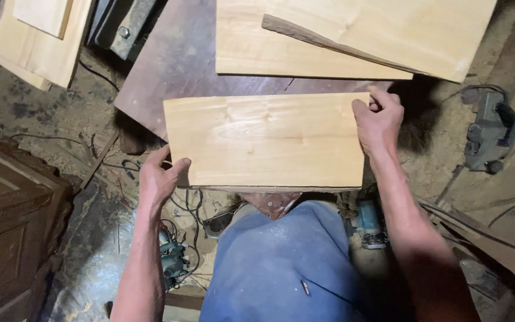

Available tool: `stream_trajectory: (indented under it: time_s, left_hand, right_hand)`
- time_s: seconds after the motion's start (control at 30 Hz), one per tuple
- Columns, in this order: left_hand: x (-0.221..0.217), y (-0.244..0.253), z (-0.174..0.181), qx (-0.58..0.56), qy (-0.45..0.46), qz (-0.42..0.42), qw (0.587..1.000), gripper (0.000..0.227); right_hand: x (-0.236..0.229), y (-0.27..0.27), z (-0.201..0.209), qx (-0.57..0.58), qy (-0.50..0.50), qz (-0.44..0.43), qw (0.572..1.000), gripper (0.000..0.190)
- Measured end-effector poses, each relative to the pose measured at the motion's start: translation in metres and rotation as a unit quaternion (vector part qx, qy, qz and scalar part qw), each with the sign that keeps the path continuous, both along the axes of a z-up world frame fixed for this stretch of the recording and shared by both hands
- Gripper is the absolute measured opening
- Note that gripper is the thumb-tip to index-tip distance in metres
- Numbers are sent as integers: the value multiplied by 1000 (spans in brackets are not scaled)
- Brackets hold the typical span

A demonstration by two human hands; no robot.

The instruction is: Cutting wooden boards with a circular saw and then arranging them on a workbench to check their fit and alignment using a square.

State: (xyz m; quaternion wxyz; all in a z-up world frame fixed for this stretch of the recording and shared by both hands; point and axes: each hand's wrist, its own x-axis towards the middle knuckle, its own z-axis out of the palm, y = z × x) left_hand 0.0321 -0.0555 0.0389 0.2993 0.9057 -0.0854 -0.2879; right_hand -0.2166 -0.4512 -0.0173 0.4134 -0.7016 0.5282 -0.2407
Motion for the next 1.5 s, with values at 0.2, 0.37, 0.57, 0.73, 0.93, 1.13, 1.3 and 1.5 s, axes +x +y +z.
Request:
stream_trajectory:
  time_s: [0.2,0.37,0.57,0.73,0.93,1.13,1.3,1.5]
  left_hand:
    - [-1,0,-1,1,-6,3,1000,57]
    - [0,2,-5,32,-8,21,999,56]
    - [-2,4,-12,-1,-20,24,999,56]
    - [-2,3,-20,9,-43,0,999,55]
    - [-7,-22,21,21,-17,-38,999,54]
    - [-4,-7,-4,15,-63,-93,994,48]
    - [-6,-13,8,9,-48,-91,995,46]
    - [-4,-9,-7,28,-63,-47,997,46]
  right_hand:
    - [-52,6,10,3,45,14,999,32]
    - [-108,61,47,153,161,71,972,38]
    - [-127,102,22,108,105,17,988,28]
    - [-136,109,6,24,59,36,997,19]
    - [-146,111,-10,-85,118,121,982,19]
    - [-145,109,-4,-71,101,134,983,20]
    - [-140,109,2,-60,93,128,986,19]
    - [-145,109,2,70,55,19,996,13]
